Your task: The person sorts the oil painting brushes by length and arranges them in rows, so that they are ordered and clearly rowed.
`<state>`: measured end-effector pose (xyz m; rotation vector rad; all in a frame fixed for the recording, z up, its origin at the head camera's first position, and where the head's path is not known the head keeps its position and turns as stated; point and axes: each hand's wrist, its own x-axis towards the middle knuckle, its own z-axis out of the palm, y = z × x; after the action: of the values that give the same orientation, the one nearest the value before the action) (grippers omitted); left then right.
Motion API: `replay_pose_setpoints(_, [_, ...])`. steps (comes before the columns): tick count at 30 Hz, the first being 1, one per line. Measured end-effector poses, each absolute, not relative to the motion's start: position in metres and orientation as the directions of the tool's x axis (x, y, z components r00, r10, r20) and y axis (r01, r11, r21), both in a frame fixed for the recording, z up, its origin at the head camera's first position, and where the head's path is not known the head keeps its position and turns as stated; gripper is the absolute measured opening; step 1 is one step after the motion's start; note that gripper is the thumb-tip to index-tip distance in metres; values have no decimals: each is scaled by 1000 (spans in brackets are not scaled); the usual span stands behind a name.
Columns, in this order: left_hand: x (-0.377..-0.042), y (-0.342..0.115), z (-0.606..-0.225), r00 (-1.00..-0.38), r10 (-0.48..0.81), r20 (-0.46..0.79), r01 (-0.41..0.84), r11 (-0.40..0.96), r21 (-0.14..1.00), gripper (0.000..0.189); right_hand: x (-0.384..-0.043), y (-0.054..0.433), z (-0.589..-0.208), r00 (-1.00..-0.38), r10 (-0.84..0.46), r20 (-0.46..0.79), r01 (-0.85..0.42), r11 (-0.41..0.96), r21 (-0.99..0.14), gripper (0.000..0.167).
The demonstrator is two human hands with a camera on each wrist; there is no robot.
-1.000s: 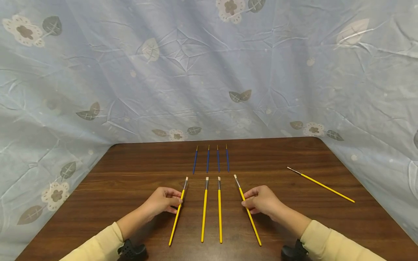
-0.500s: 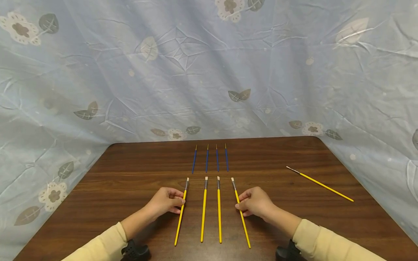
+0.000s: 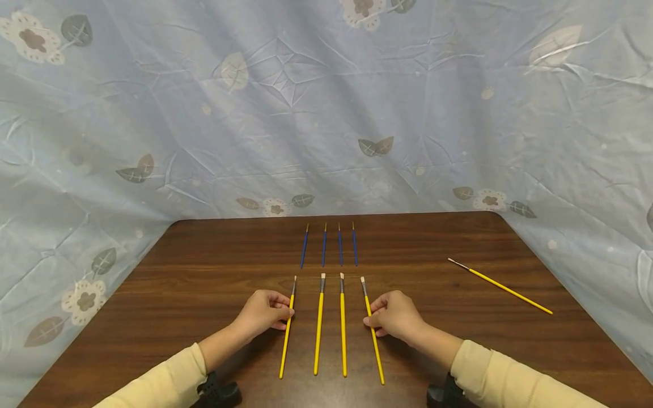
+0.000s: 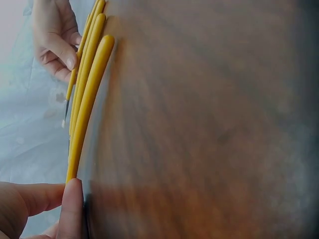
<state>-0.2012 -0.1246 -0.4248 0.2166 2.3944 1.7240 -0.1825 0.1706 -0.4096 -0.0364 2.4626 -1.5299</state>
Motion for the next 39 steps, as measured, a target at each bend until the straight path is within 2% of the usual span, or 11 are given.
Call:
replay_pose_setpoints(10, [-201, -122, -422, -975, 210, -67, 13, 356, 934, 16, -184, 170, -410, -971, -181, -159, 59, 462, -885, 27])
replay_pose_setpoints(28, [-201, -122, -426, -973, 223, -63, 27, 379, 925, 18, -183, 166, -413, -977, -145, -154, 71, 461, -885, 17])
replay_pose_setpoints(39, [-201, -120, -426, -978, 206, -39, 51, 411, 910, 17, -183, 161, -415, -986, -78, -146, 92, 478, -874, 13])
